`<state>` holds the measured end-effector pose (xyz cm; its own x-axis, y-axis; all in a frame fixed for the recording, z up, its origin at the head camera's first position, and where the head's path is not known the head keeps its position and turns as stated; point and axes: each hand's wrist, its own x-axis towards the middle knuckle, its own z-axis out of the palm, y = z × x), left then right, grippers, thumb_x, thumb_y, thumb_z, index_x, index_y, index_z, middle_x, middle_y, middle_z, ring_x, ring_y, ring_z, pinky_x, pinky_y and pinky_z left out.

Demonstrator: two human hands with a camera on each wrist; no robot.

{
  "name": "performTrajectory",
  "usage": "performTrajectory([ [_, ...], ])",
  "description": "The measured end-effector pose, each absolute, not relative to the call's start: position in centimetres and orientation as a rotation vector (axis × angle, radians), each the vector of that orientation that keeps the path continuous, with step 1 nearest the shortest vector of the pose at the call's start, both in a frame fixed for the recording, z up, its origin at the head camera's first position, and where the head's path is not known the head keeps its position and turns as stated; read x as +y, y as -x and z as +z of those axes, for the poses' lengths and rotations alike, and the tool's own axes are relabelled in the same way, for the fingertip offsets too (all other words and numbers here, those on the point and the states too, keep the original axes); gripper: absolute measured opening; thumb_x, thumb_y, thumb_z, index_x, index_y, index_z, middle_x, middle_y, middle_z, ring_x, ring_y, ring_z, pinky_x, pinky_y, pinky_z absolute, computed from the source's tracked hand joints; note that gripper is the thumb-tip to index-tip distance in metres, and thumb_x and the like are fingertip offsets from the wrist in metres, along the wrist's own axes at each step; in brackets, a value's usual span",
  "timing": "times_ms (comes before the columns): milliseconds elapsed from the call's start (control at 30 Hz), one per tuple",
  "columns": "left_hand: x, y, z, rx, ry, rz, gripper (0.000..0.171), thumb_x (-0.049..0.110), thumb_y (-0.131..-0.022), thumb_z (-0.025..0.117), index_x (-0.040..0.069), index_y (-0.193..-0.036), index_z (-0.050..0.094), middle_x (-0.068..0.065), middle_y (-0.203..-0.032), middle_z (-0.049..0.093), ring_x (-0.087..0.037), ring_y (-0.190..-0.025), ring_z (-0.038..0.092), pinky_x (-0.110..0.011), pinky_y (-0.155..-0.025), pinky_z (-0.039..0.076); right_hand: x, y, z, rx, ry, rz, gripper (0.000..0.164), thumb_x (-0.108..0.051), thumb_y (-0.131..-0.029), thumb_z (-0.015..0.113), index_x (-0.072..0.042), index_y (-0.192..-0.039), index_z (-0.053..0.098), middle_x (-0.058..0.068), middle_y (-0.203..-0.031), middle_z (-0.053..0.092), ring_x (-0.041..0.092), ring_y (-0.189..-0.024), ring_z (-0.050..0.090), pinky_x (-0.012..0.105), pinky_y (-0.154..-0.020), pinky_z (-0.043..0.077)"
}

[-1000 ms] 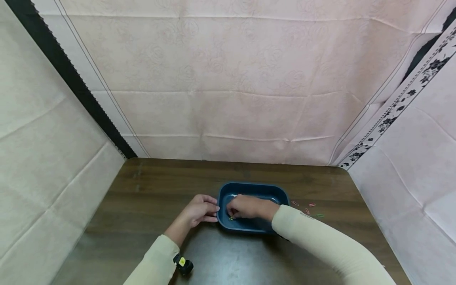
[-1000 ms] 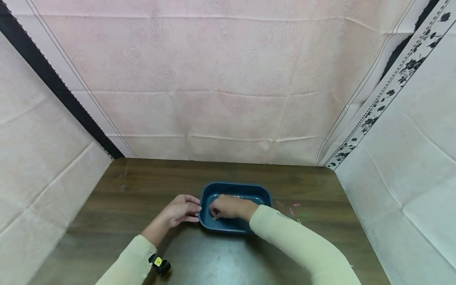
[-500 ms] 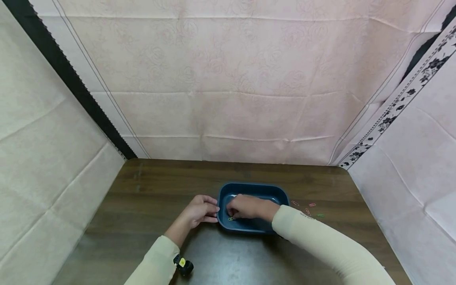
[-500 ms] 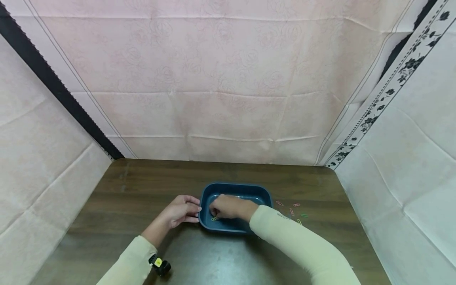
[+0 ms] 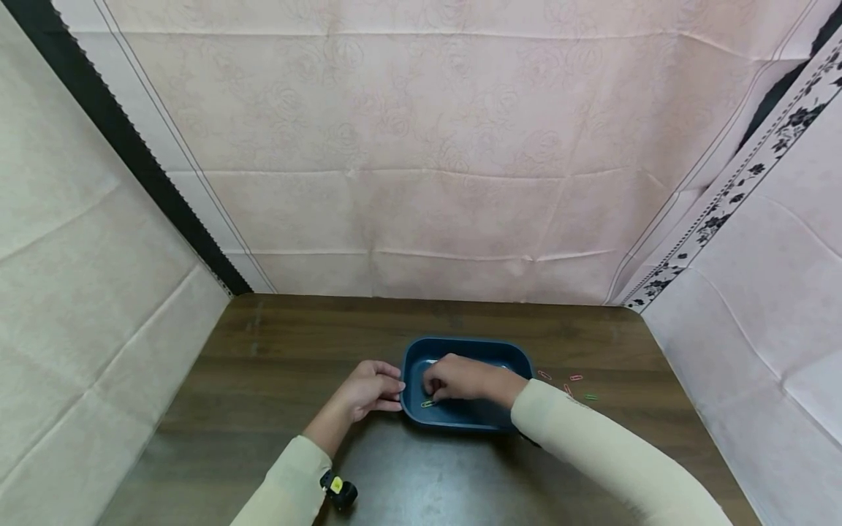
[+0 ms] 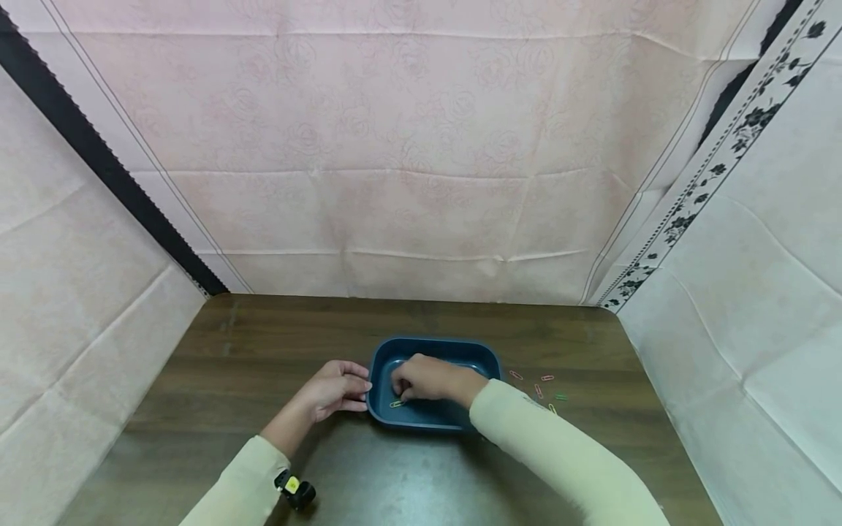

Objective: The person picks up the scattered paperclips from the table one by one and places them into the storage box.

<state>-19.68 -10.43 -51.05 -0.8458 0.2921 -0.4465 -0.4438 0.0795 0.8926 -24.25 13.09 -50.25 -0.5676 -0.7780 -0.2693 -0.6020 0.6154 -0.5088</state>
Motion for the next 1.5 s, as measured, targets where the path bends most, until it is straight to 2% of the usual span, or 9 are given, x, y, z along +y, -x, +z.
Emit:
performTrajectory([
  [200, -10.4, 19.7, -51.0, 1.840, 0.158, 1.817, 0.031, 0.003, -0.100, 0.063, -0.008, -0.128, 0.057, -0.020, -0.101, 0.065, -0.020, -0.080, 0.067, -0.038, -0.077, 0.066, 13.7, 24.1, -49.5, 2.380, 1.088, -0.535, 0.012, -0.017, -0.100, 0.070, -0.016, -0.112, 0.072, -0.005, -0.104, 0.070, 0.002, -0.088, 0.061, 0.017, -0.081, 0.056],
  [567, -10.3, 19.8, -51.4, 1.851, 0.149, 1.822, 0.030, 0.001, -0.099, 0.064, -0.009, -0.126, 0.057, -0.020, -0.100, 0.065, -0.020, -0.080, 0.067, -0.038, -0.076, 0.067, 15.4, 24.0, -47.8, 2.459, 1.096, -0.630, 0.014, -0.014, -0.098, 0.071, -0.012, -0.112, 0.073, -0.004, -0.105, 0.072, 0.003, -0.094, 0.065, 0.020, -0.084, 0.058],
  [733, -10.2, 19.7, -51.4, 1.862, 0.154, 1.821, 0.030, 0.001, -0.098, 0.065, -0.009, -0.126, 0.057, -0.019, -0.099, 0.065, -0.020, -0.080, 0.067, -0.038, -0.076, 0.067, 16.3, 23.9, -47.3, 2.483, 1.082, -0.683, 0.017, -0.014, -0.098, 0.072, -0.010, -0.114, 0.072, 0.002, -0.110, 0.074, 0.006, -0.097, 0.067, 0.021, -0.086, 0.059],
  [1133, -10.2, 19.7, -51.4, 1.869, 0.153, 1.821, 0.031, 0.000, -0.098, 0.065, -0.009, -0.126, 0.057, -0.020, -0.100, 0.064, -0.022, -0.081, 0.067, -0.038, -0.076, 0.067, 18.4, 23.0, -46.6, 2.569, 1.109, -0.736, 0.020, -0.016, -0.098, 0.072, -0.010, -0.117, 0.072, 0.007, -0.114, 0.074, 0.016, -0.105, 0.070, 0.039, -0.092, 0.062],
  [1367, -10.2, 19.6, -51.2, 1.865, 0.157, 1.823, 0.031, -0.001, -0.098, 0.064, -0.010, -0.127, 0.056, -0.021, -0.100, 0.064, -0.021, -0.080, 0.066, -0.038, -0.075, 0.067, 19.8, 22.4, -46.2, 2.655, 1.111, -0.759, 0.020, -0.018, -0.098, 0.072, -0.014, -0.118, 0.072, 0.006, -0.115, 0.075, 0.021, -0.107, 0.071, 0.039, -0.093, 0.062],
  [1500, -10.2, 19.6, -51.2, 1.864, 0.163, 1.827, 0.032, -0.001, -0.098, 0.064, -0.010, -0.127, 0.056, -0.021, -0.100, 0.064, -0.020, -0.079, 0.065, -0.038, -0.075, 0.067, 20.5, 22.0, -45.8, 2.671, 1.059, -0.815, 0.022, -0.016, -0.096, 0.074, -0.014, -0.118, 0.072, 0.005, -0.114, 0.075, 0.025, -0.108, 0.071, 0.044, -0.094, 0.061],
])
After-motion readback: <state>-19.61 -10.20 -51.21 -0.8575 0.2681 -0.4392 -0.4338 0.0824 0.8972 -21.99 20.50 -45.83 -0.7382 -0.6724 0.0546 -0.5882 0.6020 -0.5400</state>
